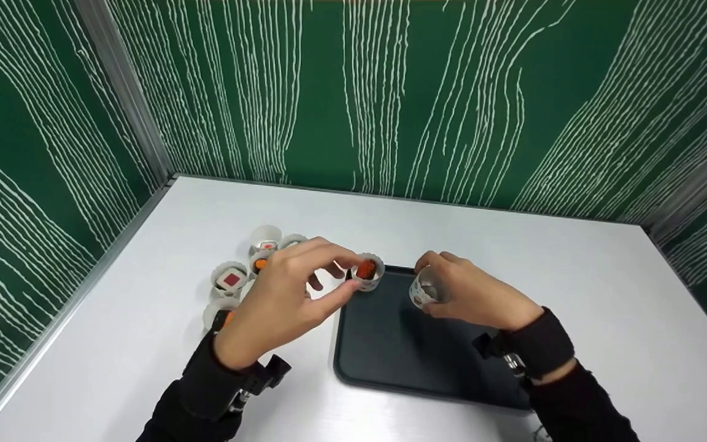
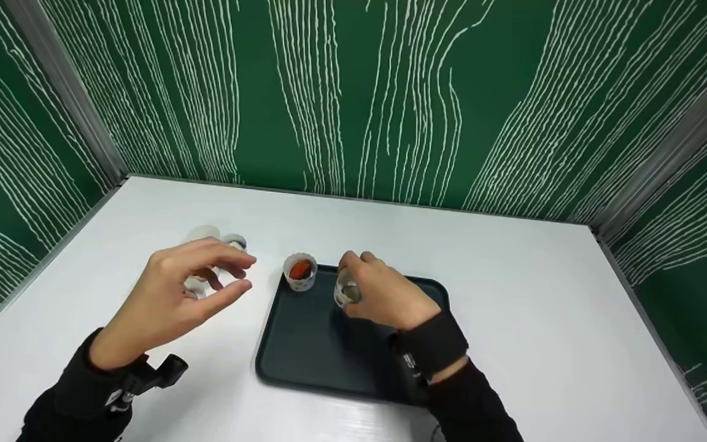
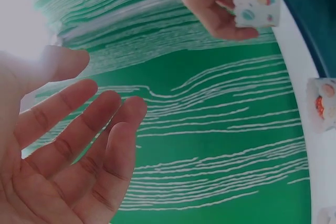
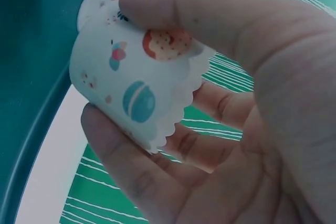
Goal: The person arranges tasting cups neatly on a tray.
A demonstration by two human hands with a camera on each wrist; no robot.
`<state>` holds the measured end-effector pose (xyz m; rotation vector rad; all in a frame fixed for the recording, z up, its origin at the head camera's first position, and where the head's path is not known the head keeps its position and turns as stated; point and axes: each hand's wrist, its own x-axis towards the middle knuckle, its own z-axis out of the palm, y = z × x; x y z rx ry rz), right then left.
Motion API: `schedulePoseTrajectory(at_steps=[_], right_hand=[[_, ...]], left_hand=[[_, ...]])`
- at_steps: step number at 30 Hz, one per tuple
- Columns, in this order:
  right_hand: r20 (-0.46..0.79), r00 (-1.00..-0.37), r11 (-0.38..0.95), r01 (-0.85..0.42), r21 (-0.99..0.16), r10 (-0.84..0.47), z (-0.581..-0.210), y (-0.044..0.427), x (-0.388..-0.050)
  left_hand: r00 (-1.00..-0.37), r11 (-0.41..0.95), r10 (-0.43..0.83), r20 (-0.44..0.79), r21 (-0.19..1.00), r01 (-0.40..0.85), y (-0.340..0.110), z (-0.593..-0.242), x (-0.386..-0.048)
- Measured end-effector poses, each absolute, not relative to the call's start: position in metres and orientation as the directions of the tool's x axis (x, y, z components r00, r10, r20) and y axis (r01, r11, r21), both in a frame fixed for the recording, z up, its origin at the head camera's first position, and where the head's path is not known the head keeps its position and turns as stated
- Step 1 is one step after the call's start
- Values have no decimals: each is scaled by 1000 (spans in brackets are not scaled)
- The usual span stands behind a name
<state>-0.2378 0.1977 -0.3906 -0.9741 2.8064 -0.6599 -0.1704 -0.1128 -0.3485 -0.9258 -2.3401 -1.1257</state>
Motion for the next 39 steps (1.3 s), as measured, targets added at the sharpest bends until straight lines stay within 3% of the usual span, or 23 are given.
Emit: schedulePoseTrajectory(at_steps=[13,18,39], right_hand=[[-44,-802,754,-540,-374,-596,-409,178,-284],[-56,-778,749,-579,-322,-626,-419,171,-298],[-112,-753,745,-598,-295,-648,-430,161,-311]], left_hand=[[-727,489,334,601,549,678,-127,-340,-170],[-720,485,327,612,546,683,-129,-339,-170],[-721,492,331,609,540,682,-131,-339,-174]])
